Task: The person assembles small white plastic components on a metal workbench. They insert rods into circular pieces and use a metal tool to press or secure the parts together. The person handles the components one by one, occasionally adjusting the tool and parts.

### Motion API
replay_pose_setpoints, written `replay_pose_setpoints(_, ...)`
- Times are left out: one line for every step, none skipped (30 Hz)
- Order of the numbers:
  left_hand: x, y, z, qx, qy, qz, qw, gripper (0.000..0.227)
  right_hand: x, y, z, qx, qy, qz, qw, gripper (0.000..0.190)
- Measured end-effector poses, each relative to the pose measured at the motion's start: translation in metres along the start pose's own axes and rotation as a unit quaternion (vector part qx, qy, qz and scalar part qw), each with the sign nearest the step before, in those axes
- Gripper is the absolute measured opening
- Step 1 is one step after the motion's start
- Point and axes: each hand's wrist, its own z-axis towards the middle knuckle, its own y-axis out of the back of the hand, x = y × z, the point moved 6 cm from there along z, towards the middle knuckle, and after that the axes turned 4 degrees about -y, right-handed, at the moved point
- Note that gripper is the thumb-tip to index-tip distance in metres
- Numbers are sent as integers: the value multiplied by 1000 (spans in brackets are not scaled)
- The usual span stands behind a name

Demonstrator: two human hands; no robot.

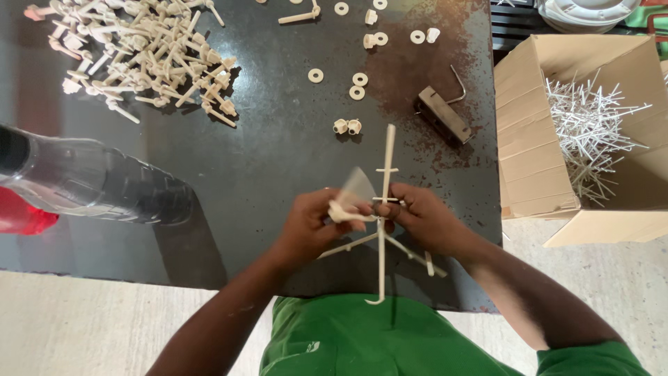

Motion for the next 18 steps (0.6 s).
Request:
replay_pose_setpoints(16, 0, -4, -64, 68, -81, 992, 15, -1, -2, 0, 7, 9, 17, 1000, 19)
replay_pose_setpoints(33, -3, -8, -126, 135, -161, 970, 14, -1, -2, -1, -5, 27, 0, 1000, 18)
replay_pose_setpoints(43, -2, -11, -184, 150, -157, 959, 13, -2, -4, -1, -15, 44, -17, 999, 18)
replay_pose_setpoints(53, -2, -13, -242, 164, -152, 944, 13, -4, -6, -2, -26, 61, -34, 997, 18)
replay_pose_setpoints(60, 1, -18, -300, 179, -147, 925, 14, -9, -6, -3, -49, 49, -53, 996, 18)
replay_pose_setpoints(62, 10, -20, -340, 165, -147, 914, 15, -13, -6, -5, -73, 37, -73, 994, 19)
replay_pose_setpoints(64, 21, -21, -380, 151, -149, 900, 18, -17, -3, -6, -95, 25, -94, 991, 20)
replay_pose_setpoints(63, 30, -23, -419, 136, -150, 885, 20, -15, -4, -9, -72, 72, -94, 990, 19)
replay_pose_setpoints(60, 35, -17, -381, 140, -130, 905, 18, -9, -2, -8, -48, 124, -94, 987, 19)
replay_pose_setpoints(57, 38, -12, -342, 144, -110, 922, 18, -2, 2, -8, -24, 175, -94, 980, 22)
replay_pose_setpoints(54, 38, -10, -302, 152, -88, 937, 20, -7, 4, -6, 26, 135, -85, 987, 31)
replay_pose_setpoints(58, 35, -7, -268, 194, -80, 940, 20, -12, 8, -3, 76, 94, -76, 990, 44)
replay_pose_setpoints(63, 31, -6, -232, 236, -72, 941, 22, -18, 11, 1, 124, 50, -67, 989, 58)
replay_pose_setpoints(68, 26, -5, -195, 277, -64, 939, 26, -16, 19, 3, 122, 57, -50, 990, 54)
replay_pose_setpoints(71, 23, -2, -193, 282, -90, 935, 27, -14, 28, 8, 119, 64, -33, 990, 50)
replay_pose_setpoints(74, 20, 0, -192, 286, -117, 931, 29, -12, 33, 13, 115, 70, -17, 991, 46)
replay_pose_setpoints(78, 19, 5, -191, 288, -143, 927, 31, -14, 43, 23, 65, 30, 12, 997, 40)
replay_pose_setpoints(83, 18, 10, -193, 292, -171, 921, 30, -16, 49, 34, 15, -11, 41, 999, 34)
